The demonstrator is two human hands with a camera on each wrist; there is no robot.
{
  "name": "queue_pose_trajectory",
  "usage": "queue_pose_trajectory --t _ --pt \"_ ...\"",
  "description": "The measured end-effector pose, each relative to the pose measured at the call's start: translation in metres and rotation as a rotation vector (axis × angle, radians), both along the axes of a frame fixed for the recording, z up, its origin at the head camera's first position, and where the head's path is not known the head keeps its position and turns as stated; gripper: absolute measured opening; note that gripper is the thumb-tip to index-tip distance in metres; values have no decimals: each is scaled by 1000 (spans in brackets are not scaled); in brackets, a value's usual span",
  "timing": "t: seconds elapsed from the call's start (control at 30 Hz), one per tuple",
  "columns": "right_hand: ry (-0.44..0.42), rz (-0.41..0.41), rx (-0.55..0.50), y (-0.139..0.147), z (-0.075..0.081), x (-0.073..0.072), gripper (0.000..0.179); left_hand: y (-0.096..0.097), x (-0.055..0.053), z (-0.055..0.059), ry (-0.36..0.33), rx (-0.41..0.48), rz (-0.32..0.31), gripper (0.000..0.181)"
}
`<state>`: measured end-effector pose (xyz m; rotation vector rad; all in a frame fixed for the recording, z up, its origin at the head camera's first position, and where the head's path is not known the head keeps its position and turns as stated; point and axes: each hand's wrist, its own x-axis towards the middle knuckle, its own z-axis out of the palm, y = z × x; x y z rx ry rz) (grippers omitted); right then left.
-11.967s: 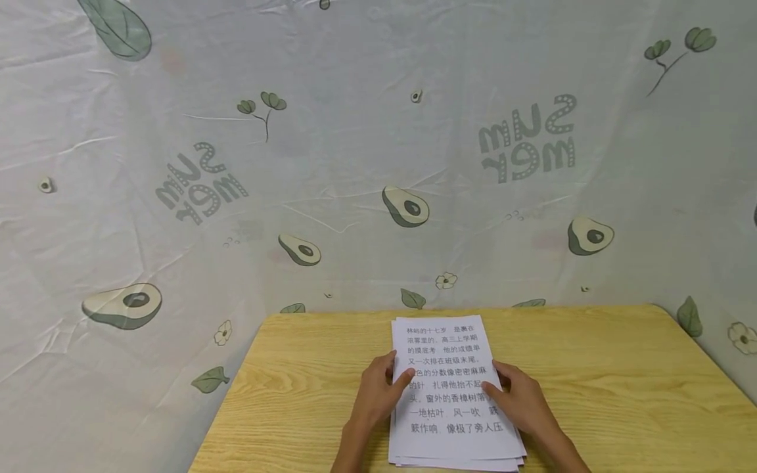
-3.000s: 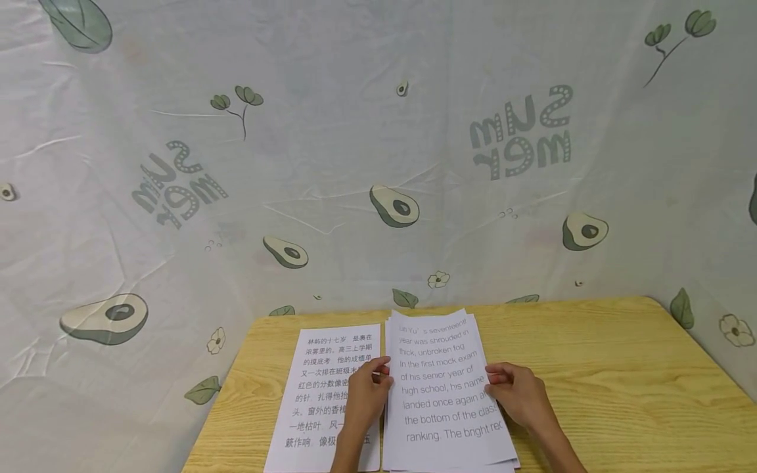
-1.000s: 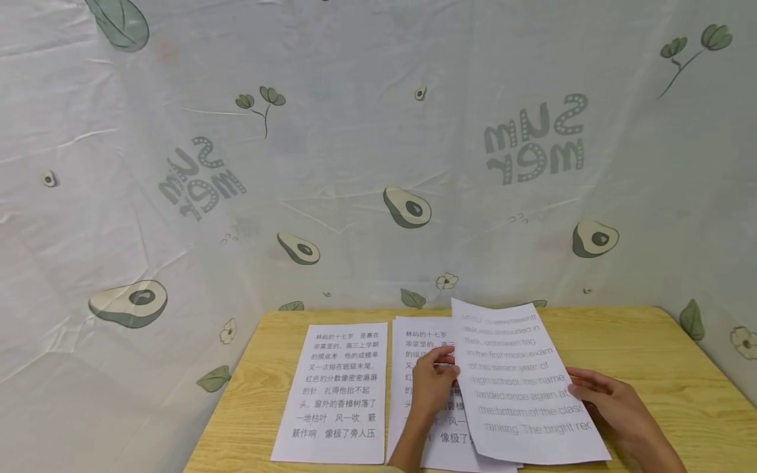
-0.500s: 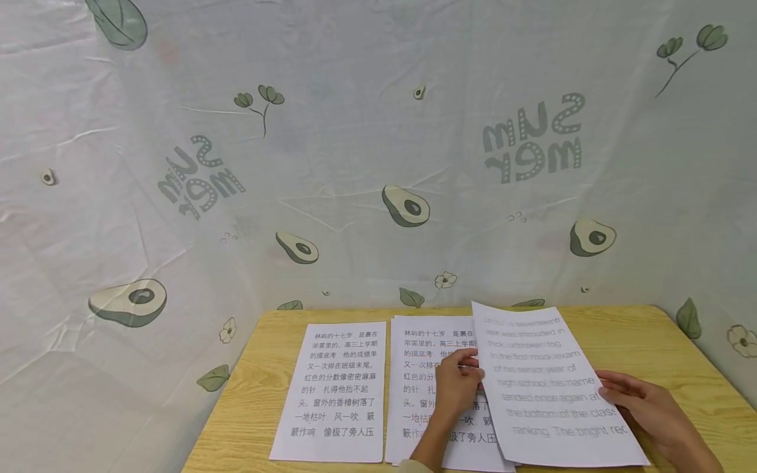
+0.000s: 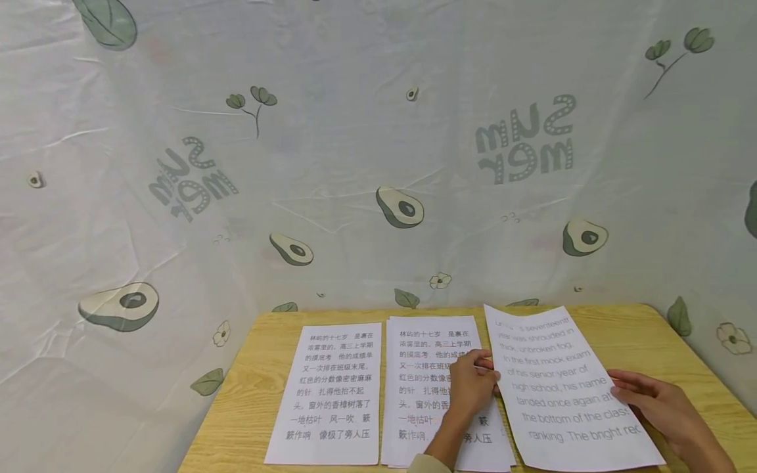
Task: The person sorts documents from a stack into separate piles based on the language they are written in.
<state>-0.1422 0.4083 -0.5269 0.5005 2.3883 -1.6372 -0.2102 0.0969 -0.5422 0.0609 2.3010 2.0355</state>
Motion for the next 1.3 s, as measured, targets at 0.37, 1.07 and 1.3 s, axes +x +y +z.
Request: queue_pose_trajectory --t 0.37,1.07,1.3 --pt "12 0 124 -4 -5 0 56 0 0 -3 -16 -31 -10 37" --pt "37 74 528 -9 7 11 63 -36 -7 1 4 -89 -27 40" --pt "82 65 293 -48 22 3 62 -73 -9 5 41 -101 -22 43"
